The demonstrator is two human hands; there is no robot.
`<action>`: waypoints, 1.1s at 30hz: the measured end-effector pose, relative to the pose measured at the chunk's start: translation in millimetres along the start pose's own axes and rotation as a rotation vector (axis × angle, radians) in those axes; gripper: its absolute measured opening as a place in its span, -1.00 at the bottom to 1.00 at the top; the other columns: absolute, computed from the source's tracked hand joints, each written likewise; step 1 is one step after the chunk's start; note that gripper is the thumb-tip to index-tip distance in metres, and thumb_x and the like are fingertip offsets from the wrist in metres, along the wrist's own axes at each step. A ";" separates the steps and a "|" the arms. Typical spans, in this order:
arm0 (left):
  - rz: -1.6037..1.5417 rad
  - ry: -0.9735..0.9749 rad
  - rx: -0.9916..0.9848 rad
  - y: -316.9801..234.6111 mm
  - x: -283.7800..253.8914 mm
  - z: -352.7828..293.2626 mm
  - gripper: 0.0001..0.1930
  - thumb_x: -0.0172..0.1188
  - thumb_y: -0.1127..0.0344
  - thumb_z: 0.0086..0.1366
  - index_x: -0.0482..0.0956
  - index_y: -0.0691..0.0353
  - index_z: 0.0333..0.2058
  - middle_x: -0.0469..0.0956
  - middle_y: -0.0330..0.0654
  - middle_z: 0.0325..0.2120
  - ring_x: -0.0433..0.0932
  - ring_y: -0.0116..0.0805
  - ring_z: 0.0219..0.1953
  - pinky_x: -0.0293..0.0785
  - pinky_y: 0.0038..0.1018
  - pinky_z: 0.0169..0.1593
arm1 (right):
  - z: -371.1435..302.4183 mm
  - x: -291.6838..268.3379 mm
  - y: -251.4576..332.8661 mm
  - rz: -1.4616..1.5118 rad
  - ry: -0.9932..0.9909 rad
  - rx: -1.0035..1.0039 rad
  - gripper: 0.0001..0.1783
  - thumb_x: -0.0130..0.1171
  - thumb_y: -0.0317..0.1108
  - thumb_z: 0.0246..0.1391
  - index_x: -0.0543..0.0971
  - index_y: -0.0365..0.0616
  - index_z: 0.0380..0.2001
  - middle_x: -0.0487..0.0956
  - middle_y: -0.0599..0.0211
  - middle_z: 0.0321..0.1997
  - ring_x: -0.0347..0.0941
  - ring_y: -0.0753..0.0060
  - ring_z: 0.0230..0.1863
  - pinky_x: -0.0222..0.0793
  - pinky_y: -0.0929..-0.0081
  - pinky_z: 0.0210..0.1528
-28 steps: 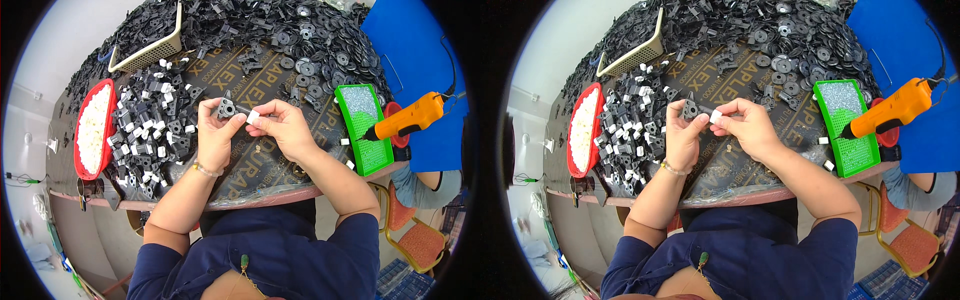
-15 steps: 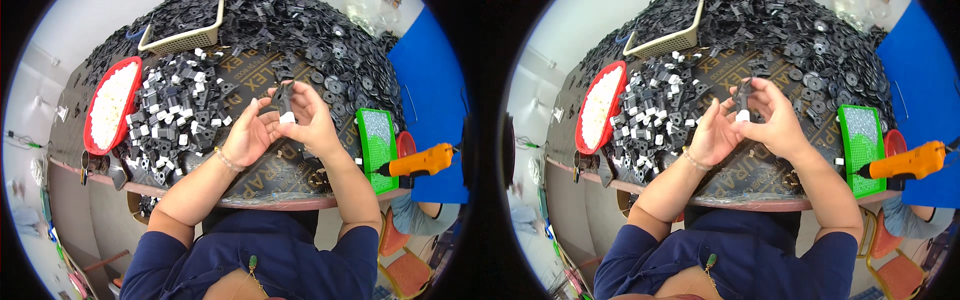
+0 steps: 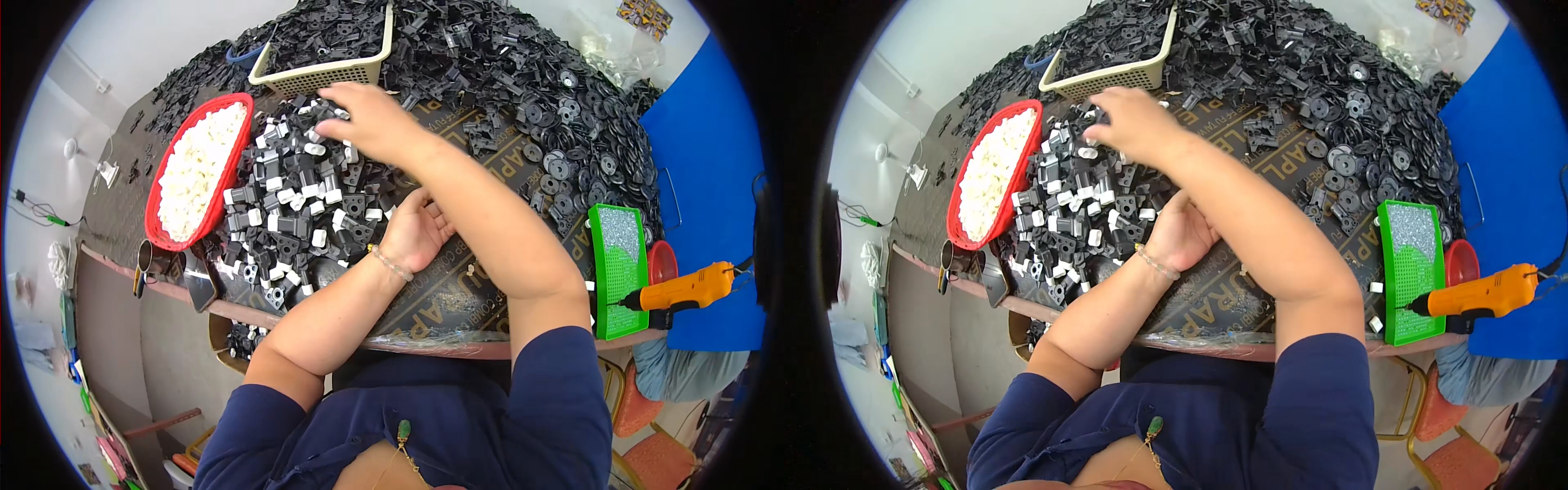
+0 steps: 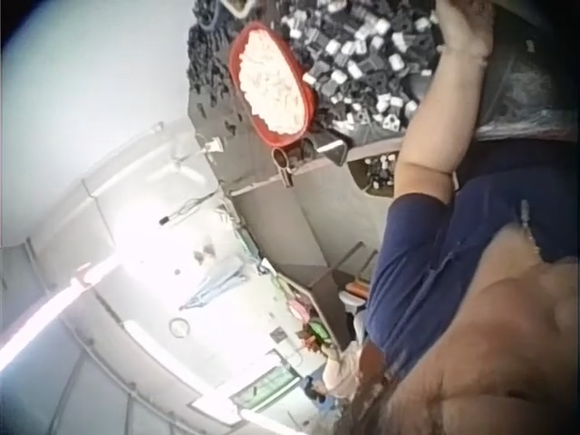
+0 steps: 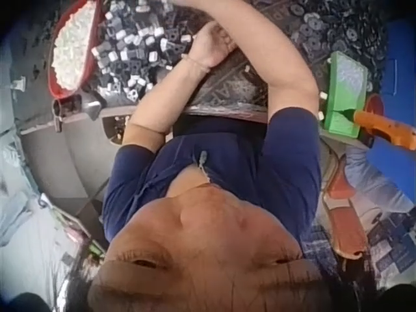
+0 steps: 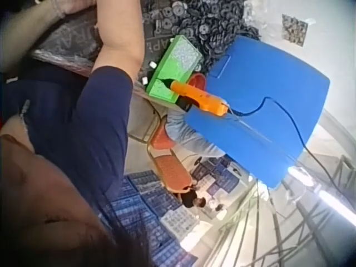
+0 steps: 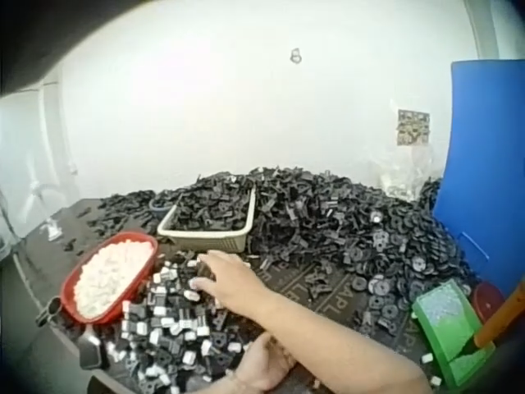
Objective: Assembling small plastic components by snapping white parts onto black base pieces at a factory workbench.
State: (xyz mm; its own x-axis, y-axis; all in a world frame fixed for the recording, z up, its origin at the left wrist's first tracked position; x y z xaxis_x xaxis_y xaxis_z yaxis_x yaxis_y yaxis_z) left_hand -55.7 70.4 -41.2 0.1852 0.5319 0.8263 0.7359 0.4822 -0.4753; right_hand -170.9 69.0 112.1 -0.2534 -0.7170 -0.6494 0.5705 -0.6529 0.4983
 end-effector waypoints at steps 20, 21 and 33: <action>1.456 0.185 1.069 -27.0 88.0 -66.7 -0.45 0.36 0.57 0.11 0.57 0.11 0.13 0.47 -0.02 0.13 0.53 -0.04 0.11 0.51 -0.30 0.14 | -201.6 -112.4 0.9 0.724 0.152 0.690 -0.56 0.27 -0.41 0.19 0.52 -0.33 0.11 0.62 0.27 -0.10 0.56 0.53 -0.14 0.52 0.51 -0.07; 1.451 0.216 1.013 -24.8 85.6 -64.6 -0.46 0.34 0.58 0.13 0.56 0.14 0.13 0.49 -0.04 0.10 0.55 -0.10 0.09 0.51 -0.33 0.13 | -209.2 -118.8 5.4 0.747 0.151 0.735 -0.58 0.25 -0.39 0.21 0.53 -0.32 0.11 0.63 0.26 -0.08 0.56 0.53 -0.13 0.52 0.52 -0.07; 0.319 0.102 0.158 -9.1 43.4 -29.2 -0.64 -0.02 0.42 0.40 0.28 0.25 0.14 0.54 0.17 0.03 0.63 -0.20 -0.12 0.56 -0.34 0.00 | -269.7 -133.5 -14.8 -0.394 0.123 0.520 -0.63 0.44 -0.30 -0.07 0.53 -0.18 -0.23 0.49 0.16 -0.14 0.51 -0.01 -0.10 0.46 0.22 -0.07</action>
Point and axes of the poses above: each hand's wrist, its own z-axis towards the middle knuckle, its own x-axis out of the palm, y = z × x, the point moved 7 cm from there along z, towards the middle knuckle
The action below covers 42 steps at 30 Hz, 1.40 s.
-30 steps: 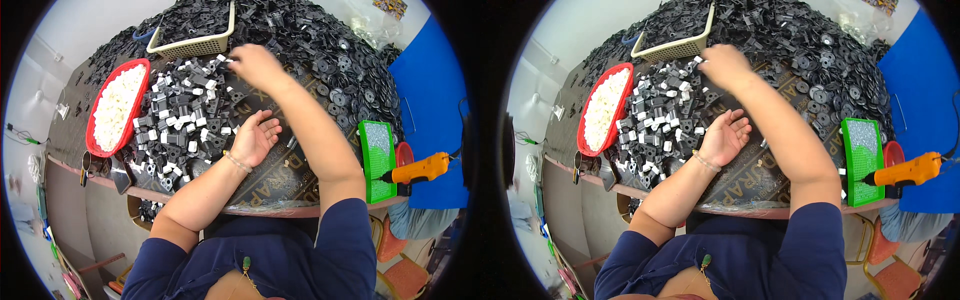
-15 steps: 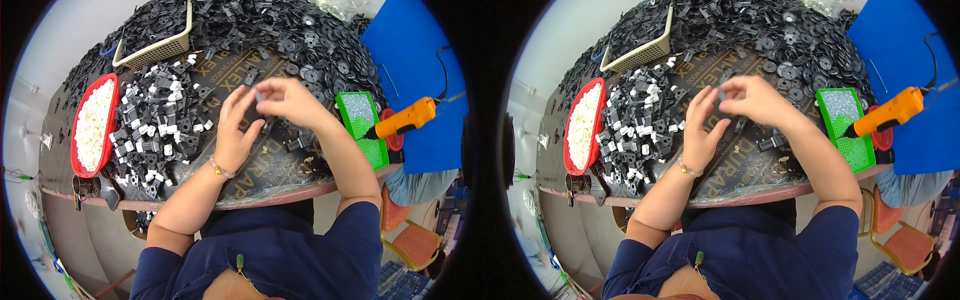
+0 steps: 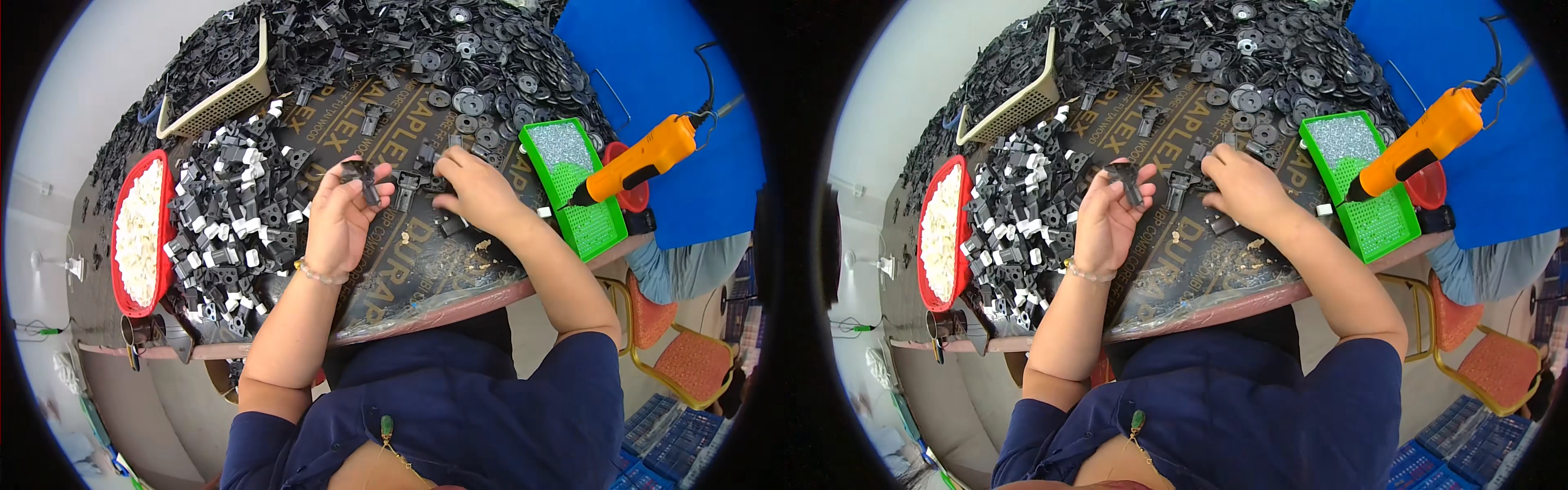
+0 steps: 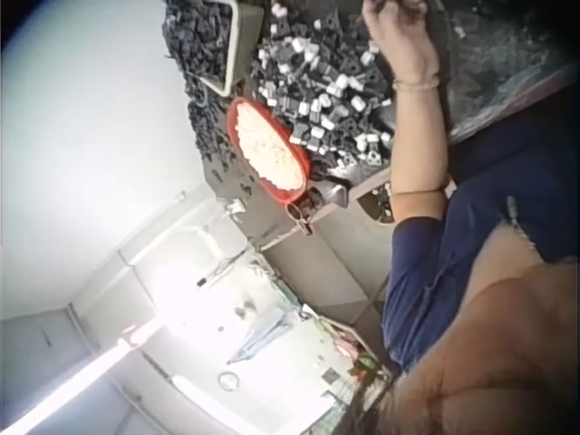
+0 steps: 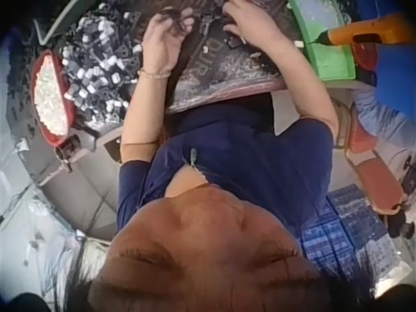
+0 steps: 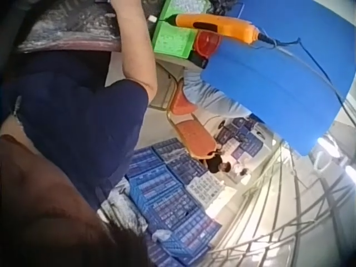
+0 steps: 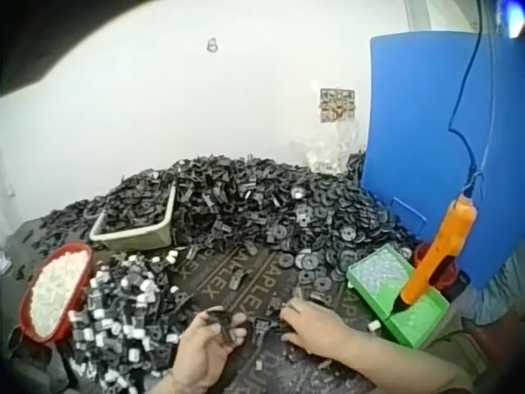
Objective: Assembling small plastic components by snapping white parts onto black base pieces at a factory workbench.
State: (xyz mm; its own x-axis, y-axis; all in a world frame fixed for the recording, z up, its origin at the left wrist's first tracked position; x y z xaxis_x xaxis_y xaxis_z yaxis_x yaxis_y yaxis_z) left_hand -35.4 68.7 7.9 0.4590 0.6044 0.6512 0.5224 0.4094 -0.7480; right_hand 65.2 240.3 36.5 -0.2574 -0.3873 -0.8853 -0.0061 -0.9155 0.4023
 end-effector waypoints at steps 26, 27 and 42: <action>-0.044 0.153 -0.169 13.3 10.9 -3.3 -0.79 0.06 0.42 0.44 0.42 0.20 0.02 0.59 -0.09 -0.04 0.63 -0.25 -0.01 0.65 -0.27 0.06 | 10.4 -28.6 31.9 0.612 -0.312 -0.027 -0.49 0.38 -0.50 -0.05 0.61 -0.19 0.06 0.52 0.28 -0.04 0.48 0.48 -0.19 0.44 0.55 -0.11; -0.049 0.154 -0.180 14.7 10.4 -4.0 -0.79 0.08 0.42 0.44 0.43 0.19 0.02 0.60 -0.10 -0.06 0.64 -0.27 -0.02 0.66 -0.27 0.05 | 9.6 -27.3 34.7 0.668 -0.268 -0.036 -0.48 0.38 -0.50 -0.05 0.61 -0.19 0.06 0.53 0.26 -0.02 0.48 0.44 -0.12 0.43 0.52 -0.05; 0.297 0.264 -0.004 17.7 21.1 -15.3 -0.59 0.15 0.54 0.39 0.38 0.45 0.19 0.54 -0.09 0.06 0.56 -0.38 0.05 0.53 -0.46 0.14 | 8.4 -24.0 37.5 0.700 -0.221 -0.069 -0.60 0.43 -0.39 -0.03 0.62 -0.23 -0.08 0.55 0.24 0.02 0.50 0.33 -0.01 0.39 0.38 0.08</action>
Point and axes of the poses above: each hand's wrist, its own z-axis towards the middle knuckle, its own x-axis out of the palm, y = z × x, the point moved 7 cm from there along z, towards the middle knuckle
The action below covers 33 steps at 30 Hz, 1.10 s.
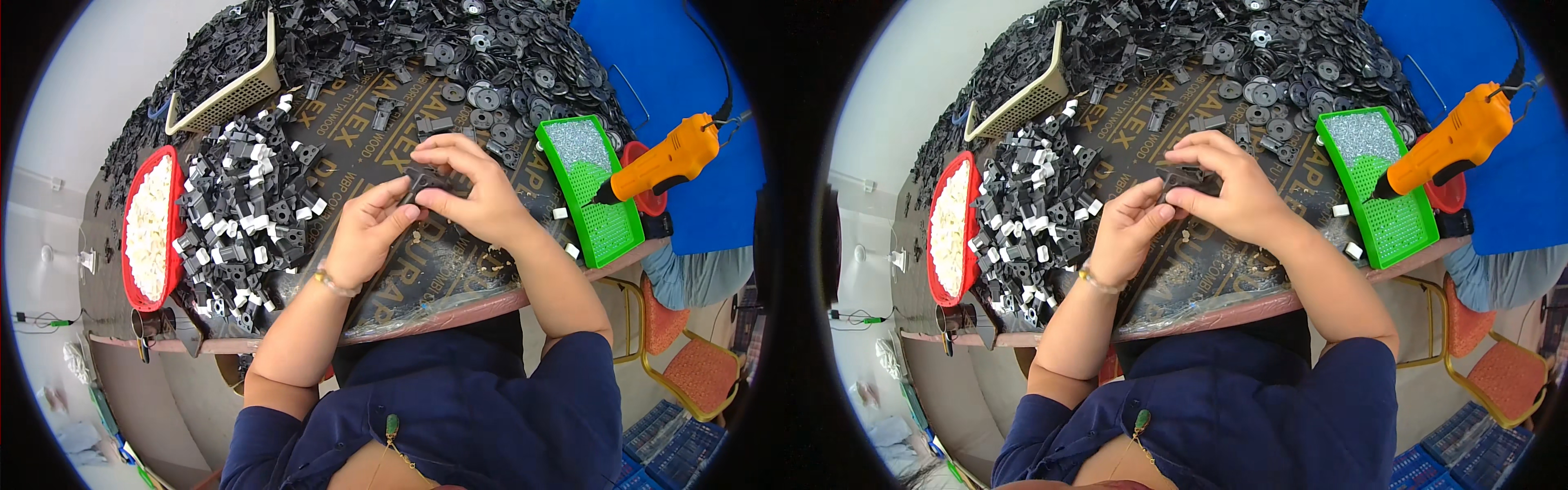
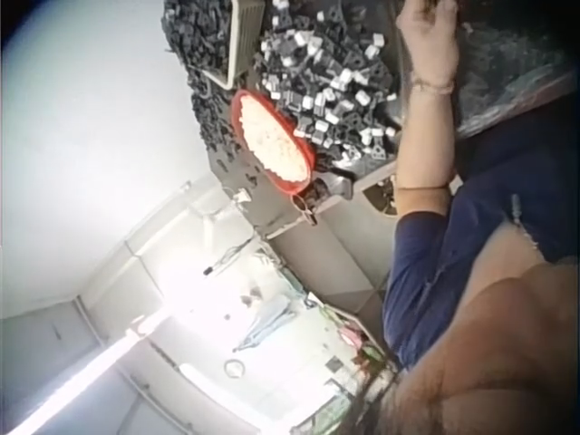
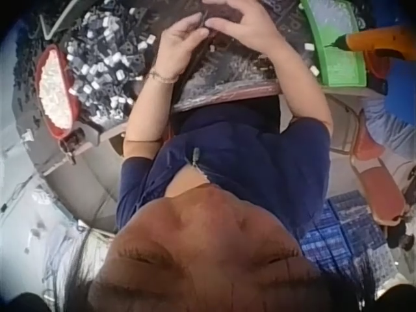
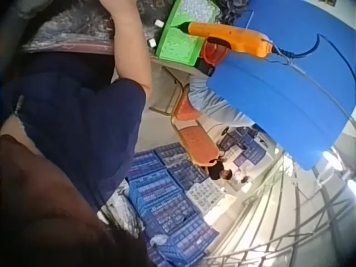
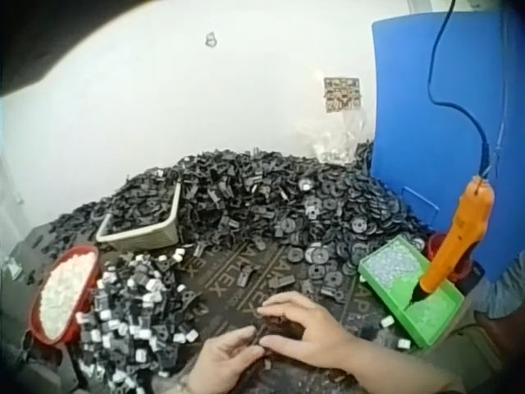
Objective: Assembling small plastic components by snapping white parts onto black base pieces at a factory workbench.
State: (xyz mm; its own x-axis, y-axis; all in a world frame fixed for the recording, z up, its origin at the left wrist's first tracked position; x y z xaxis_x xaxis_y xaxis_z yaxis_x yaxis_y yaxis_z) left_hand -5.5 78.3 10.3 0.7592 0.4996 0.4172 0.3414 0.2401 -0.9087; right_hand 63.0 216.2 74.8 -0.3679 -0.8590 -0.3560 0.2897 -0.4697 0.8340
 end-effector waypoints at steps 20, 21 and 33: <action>-0.121 -0.248 0.100 -15.1 -28.5 5.7 -0.82 0.20 0.43 0.37 0.57 0.31 -0.08 0.66 -0.12 -0.22 0.62 -0.39 -0.20 0.50 -0.52 -0.12 | -76.8 -77.9 -8.6 -1.206 0.089 0.466 -0.77 0.26 -0.48 0.05 0.51 -0.19 -0.20 0.53 0.11 -0.22 0.59 0.03 -0.24 0.53 0.20 -0.22; -0.230 -0.249 0.118 -15.0 -27.2 6.1 -0.83 0.21 0.44 0.36 0.57 0.29 -0.09 0.66 -0.11 -0.20 0.61 -0.38 -0.16 0.49 -0.52 -0.10 | -90.9 -86.1 -23.3 -1.344 0.148 0.646 -0.78 0.23 -0.53 0.03 0.50 -0.19 -0.22 0.52 0.10 -0.23 0.58 0.01 -0.23 0.54 0.18 -0.22; -0.295 -0.192 -0.024 -12.5 -14.6 2.9 -0.54 0.27 0.53 0.28 0.32 0.19 0.10 0.62 -0.12 -0.21 0.62 -0.25 -0.18 0.53 -0.46 -0.10 | -46.9 -40.8 0.6 -0.134 -0.073 0.284 -0.65 0.08 -0.68 0.02 0.57 -0.32 -0.08 0.47 0.32 -0.19 0.51 0.50 -0.18 0.50 0.53 -0.09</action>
Point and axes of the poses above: each hand's wrist, its own z-axis towards the middle knuckle, its own x-axis out of the palm, y = z × x, the point moved 7 cm from there along z, towards the middle knuckle
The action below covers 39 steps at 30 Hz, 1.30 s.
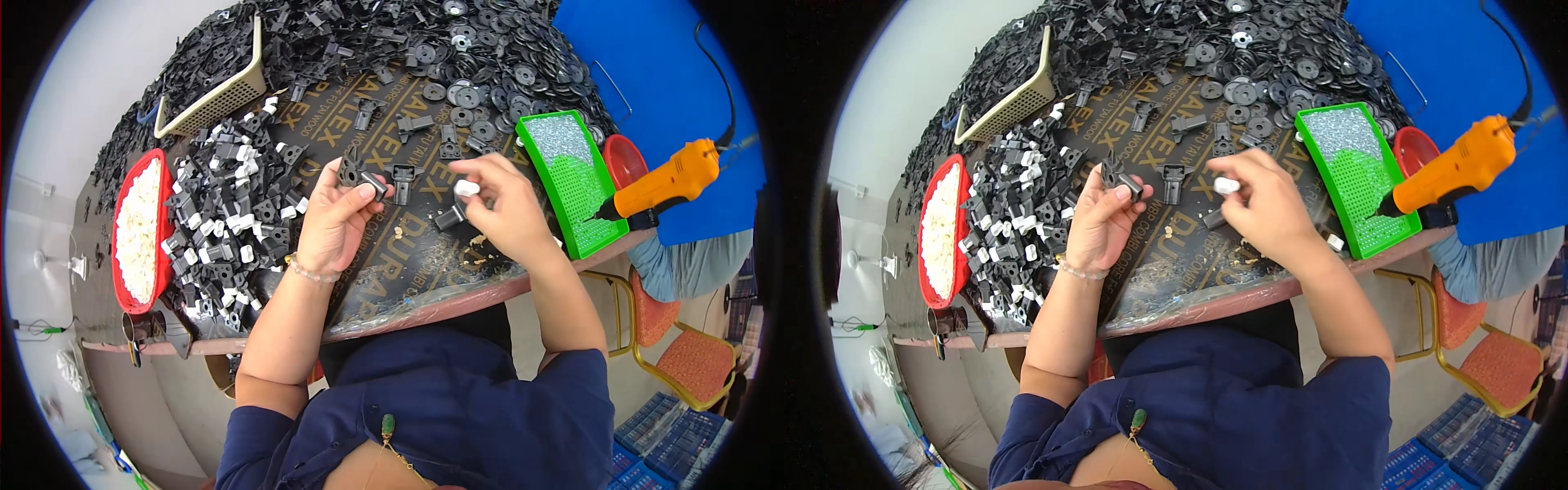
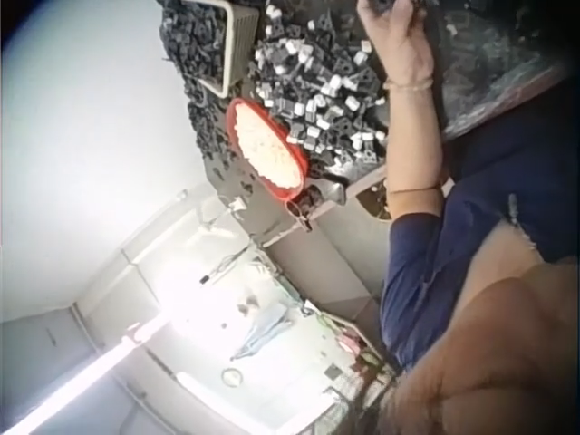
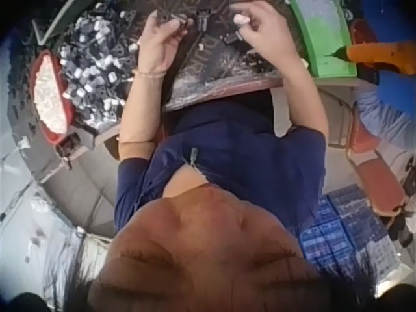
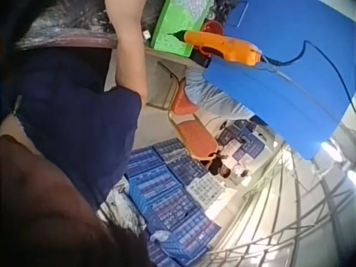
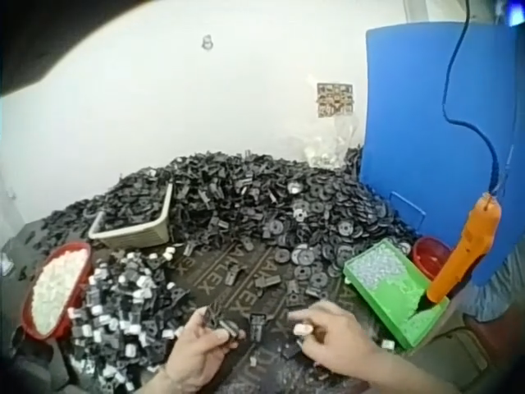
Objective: Assembling small plastic components by snapping white parts onto black base pieces at a factory workbench.
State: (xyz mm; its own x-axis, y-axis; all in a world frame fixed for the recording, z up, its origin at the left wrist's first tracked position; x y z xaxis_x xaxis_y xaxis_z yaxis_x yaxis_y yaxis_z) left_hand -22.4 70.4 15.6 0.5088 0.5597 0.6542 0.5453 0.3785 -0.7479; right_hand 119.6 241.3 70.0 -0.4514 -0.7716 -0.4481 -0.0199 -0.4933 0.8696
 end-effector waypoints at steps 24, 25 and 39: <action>-0.223 0.181 -0.077 7.0 10.9 -3.8 -0.64 0.34 0.36 0.31 0.40 0.13 0.00 0.56 -0.30 -0.29 0.36 -0.65 -0.50 0.28 -0.69 -0.44 | 53.5 84.1 8.7 0.613 0.318 0.026 0.08 0.55 -0.36 -0.22 0.22 -0.20 0.39 0.30 0.27 0.42 0.27 0.26 0.34 0.11 0.27 0.40; -0.205 0.136 -0.071 11.7 10.4 -3.7 -0.64 0.34 0.32 0.31 0.41 0.12 0.00 0.55 -0.32 -0.26 0.40 -0.63 -0.46 0.33 -0.67 -0.38 | 57.4 86.6 13.3 0.609 0.451 0.028 0.08 0.55 -0.36 -0.23 0.23 -0.22 0.39 0.31 0.25 0.41 0.25 0.26 0.36 0.09 0.29 0.41; -0.301 -0.022 -0.100 26.4 -24.6 14.2 -0.50 -0.09 -0.09 0.49 0.43 0.19 0.14 0.54 -0.17 0.10 0.54 -0.28 0.11 0.44 -0.26 0.19 | 158.2 226.2 152.4 0.019 0.181 -0.712 0.09 0.55 -0.01 -0.23 0.27 -0.27 0.31 0.42 -0.17 0.27 0.38 -0.15 0.27 0.24 0.16 0.36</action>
State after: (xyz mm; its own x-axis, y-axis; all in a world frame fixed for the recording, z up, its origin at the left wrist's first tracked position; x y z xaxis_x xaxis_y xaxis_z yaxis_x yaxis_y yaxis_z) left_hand -30.0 77.1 -21.9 0.3005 0.4496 0.8412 0.7328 0.4556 -0.5054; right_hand -126.6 55.1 134.0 -0.2907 -0.8064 -0.5150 0.5986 -0.5731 0.5597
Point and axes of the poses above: each hand's wrist, its own z-axis towards the middle knuckle, its own x-axis out of the palm, y = z × x, the point moved 7 cm from there along z, towards the middle knuckle
